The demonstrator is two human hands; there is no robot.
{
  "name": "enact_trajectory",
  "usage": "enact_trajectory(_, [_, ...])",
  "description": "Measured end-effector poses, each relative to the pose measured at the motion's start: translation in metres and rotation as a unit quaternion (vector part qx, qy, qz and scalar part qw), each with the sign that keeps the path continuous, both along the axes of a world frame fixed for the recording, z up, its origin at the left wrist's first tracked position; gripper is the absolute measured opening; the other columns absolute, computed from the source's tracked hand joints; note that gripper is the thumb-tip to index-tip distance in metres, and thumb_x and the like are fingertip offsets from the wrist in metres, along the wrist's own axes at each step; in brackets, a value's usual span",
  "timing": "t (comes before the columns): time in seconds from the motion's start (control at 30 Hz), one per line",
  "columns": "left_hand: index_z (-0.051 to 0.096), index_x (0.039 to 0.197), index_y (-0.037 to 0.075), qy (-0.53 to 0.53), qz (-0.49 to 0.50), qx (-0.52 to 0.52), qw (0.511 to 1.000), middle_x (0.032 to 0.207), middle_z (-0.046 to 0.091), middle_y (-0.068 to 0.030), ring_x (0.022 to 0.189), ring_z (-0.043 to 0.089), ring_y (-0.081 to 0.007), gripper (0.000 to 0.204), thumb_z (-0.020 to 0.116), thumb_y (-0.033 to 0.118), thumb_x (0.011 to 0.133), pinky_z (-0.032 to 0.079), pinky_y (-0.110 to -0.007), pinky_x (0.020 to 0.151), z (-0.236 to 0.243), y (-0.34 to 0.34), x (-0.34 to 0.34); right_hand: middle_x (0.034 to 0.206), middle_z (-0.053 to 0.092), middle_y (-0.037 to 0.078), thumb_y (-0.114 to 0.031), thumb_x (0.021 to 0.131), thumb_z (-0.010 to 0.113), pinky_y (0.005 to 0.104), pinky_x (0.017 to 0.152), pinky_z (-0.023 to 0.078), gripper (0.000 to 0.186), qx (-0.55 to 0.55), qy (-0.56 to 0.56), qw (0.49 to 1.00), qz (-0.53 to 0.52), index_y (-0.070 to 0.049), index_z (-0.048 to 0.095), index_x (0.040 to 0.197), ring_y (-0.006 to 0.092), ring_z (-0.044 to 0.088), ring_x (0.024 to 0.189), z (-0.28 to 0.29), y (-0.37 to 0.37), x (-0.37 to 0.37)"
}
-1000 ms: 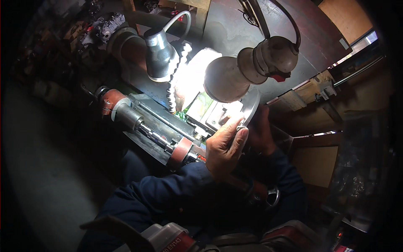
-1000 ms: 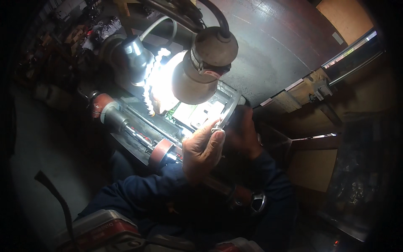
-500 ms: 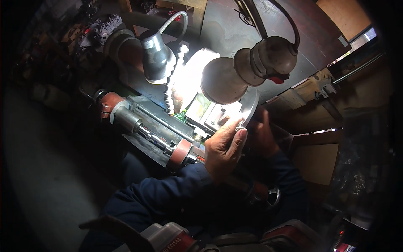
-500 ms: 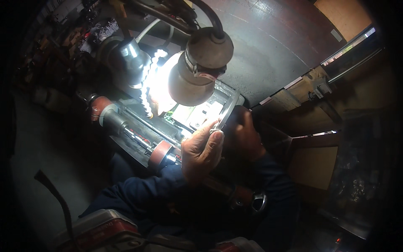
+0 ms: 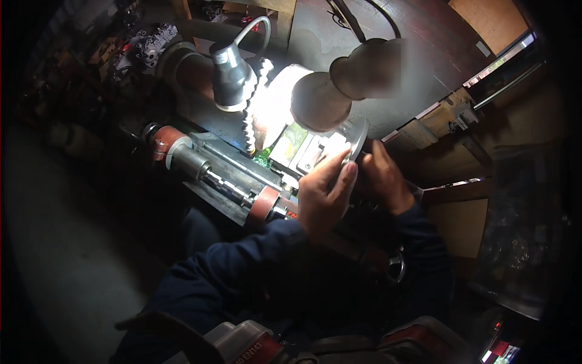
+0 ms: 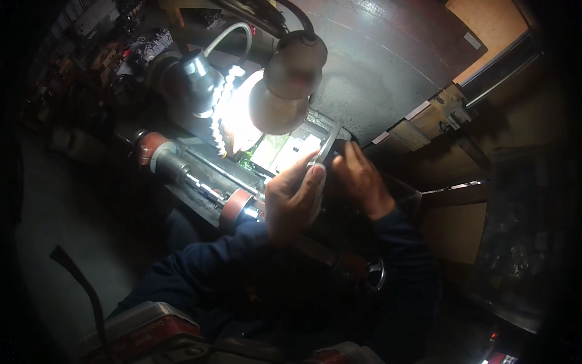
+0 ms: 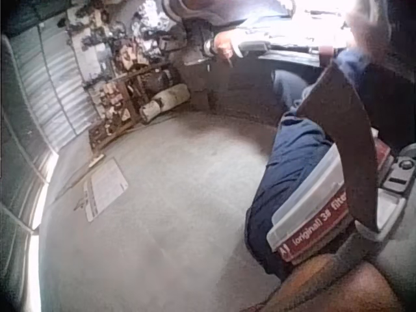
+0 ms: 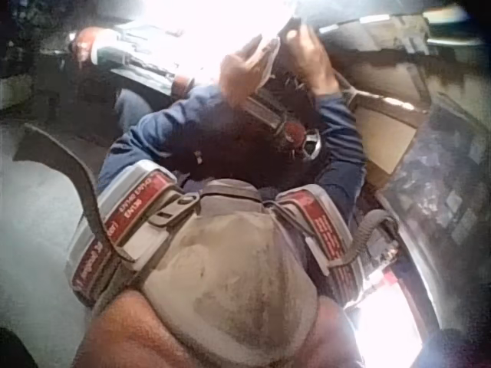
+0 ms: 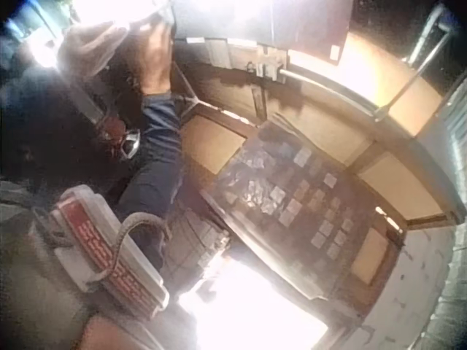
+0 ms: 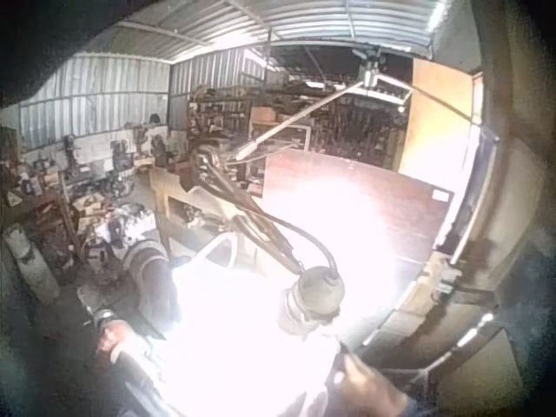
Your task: The person uses a sharpening machine to hone a metal part, turning adjustment wheels and moving the component against a rotating abrasive wheel.
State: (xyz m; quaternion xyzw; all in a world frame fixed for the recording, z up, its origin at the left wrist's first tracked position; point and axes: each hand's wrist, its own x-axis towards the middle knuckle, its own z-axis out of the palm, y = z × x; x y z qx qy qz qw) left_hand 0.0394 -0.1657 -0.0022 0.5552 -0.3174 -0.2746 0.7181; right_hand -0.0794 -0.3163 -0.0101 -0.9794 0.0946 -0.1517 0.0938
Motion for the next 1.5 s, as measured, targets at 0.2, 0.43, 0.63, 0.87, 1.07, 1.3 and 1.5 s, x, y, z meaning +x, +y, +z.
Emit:
enact_trajectory(0.2, [0.051, 0.119, -0.001, 0.060, -0.254, -0.177, 0.949, 0.098, 0.056, -0.0128, 0.087, 0.059, -0.0199, 0.037, 0.062, 0.020, 0.090, 0.048, -0.031, 0.075, 0.034, 0.035, -0.038, 0.134, 0.042, 0.027, -0.029, 0.087, 0.062, 0.0490, 0.099, 0.041, 0.065, -0.025, -0.113, 0.990, -0.076, -0.004, 0.032, 0.139, 0.0428, 0.046, 0.122, 0.078, 0.112, -0.042])
enact_trajectory(0.43, [0.033, 0.141, -0.001, -0.288, -0.604, -0.122, 0.733, 0.143, 0.038, -0.0205, 0.124, 0.047, -0.0354, 0.066, 0.062, 0.028, 0.089, 0.040, -0.038, 0.104, 0.094, 0.149, -0.024, 0.117, 0.059, 0.024, -0.016, 0.097, 0.045, 0.0407, 0.091, 0.047, 0.035, 0.011, -0.187, 0.797, -0.574, 0.006, 0.051, 0.124, 0.0363, 0.058, 0.108, 0.054, 0.251, -0.214])
enact_trajectory(0.63, [0.068, 0.104, 0.004, -0.391, -0.298, -0.071, 0.868, 0.098, 0.070, -0.0103, 0.085, 0.069, -0.0171, 0.025, 0.071, 0.015, 0.081, 0.055, -0.029, 0.078, 0.055, 0.177, 0.120, 0.132, 0.050, 0.023, -0.025, 0.095, 0.051, 0.0397, 0.100, 0.040, 0.047, 0.184, 0.203, 0.706, -0.653, -0.001, 0.043, 0.135, 0.0367, 0.049, 0.122, 0.023, 0.359, -0.373])
enact_trajectory(0.87, [0.068, 0.096, 0.002, -0.371, 0.092, 0.024, 0.924, 0.085, 0.070, -0.0105, 0.072, 0.068, -0.0164, 0.023, 0.070, 0.021, 0.084, 0.052, -0.028, 0.064, 0.034, 0.152, 0.254, 0.138, 0.046, 0.022, -0.022, 0.098, 0.047, 0.0383, 0.104, 0.036, 0.048, 0.126, -0.151, 0.817, -0.543, 0.000, 0.037, 0.140, 0.0311, 0.045, 0.127, 0.016, 0.265, -0.218])
enact_trajectory(1.07, [0.065, 0.104, 0.005, -0.488, 0.125, -0.025, 0.863, 0.102, 0.068, -0.0111, 0.100, 0.063, -0.0259, 0.025, 0.067, 0.022, 0.087, 0.049, -0.035, 0.083, -0.036, 0.152, 0.289, 0.123, 0.057, 0.021, -0.032, 0.100, 0.042, 0.0366, 0.094, 0.042, 0.047, 0.115, -0.160, 0.836, -0.512, 0.002, 0.046, 0.132, 0.0298, 0.057, 0.112, -0.011, 0.233, -0.135])
enact_trajectory(1.3, [0.061, 0.092, 0.003, -0.554, 0.109, -0.046, 0.824, 0.102, 0.067, -0.0128, 0.101, 0.061, -0.0319, 0.015, 0.062, 0.018, 0.088, 0.048, -0.039, 0.083, -0.051, 0.142, 0.315, 0.123, 0.051, 0.024, -0.048, 0.095, 0.044, 0.0425, 0.097, 0.040, 0.063, -0.036, -0.242, 0.747, -0.618, 0.003, 0.041, 0.133, 0.0340, 0.051, 0.114, -0.033, 0.231, -0.114])
enact_trajectory(1.5, [0.062, 0.093, 0.004, -0.570, 0.124, -0.051, 0.810, 0.098, 0.068, -0.0105, 0.099, 0.062, -0.0299, 0.016, 0.063, 0.019, 0.088, 0.047, -0.040, 0.084, -0.056, 0.142, 0.322, 0.131, 0.044, 0.023, -0.062, 0.089, 0.045, 0.0426, 0.102, 0.034, 0.081, 0.064, -0.318, 0.750, -0.576, 0.004, 0.038, 0.135, 0.0334, 0.047, 0.120, -0.043, 0.237, -0.104])
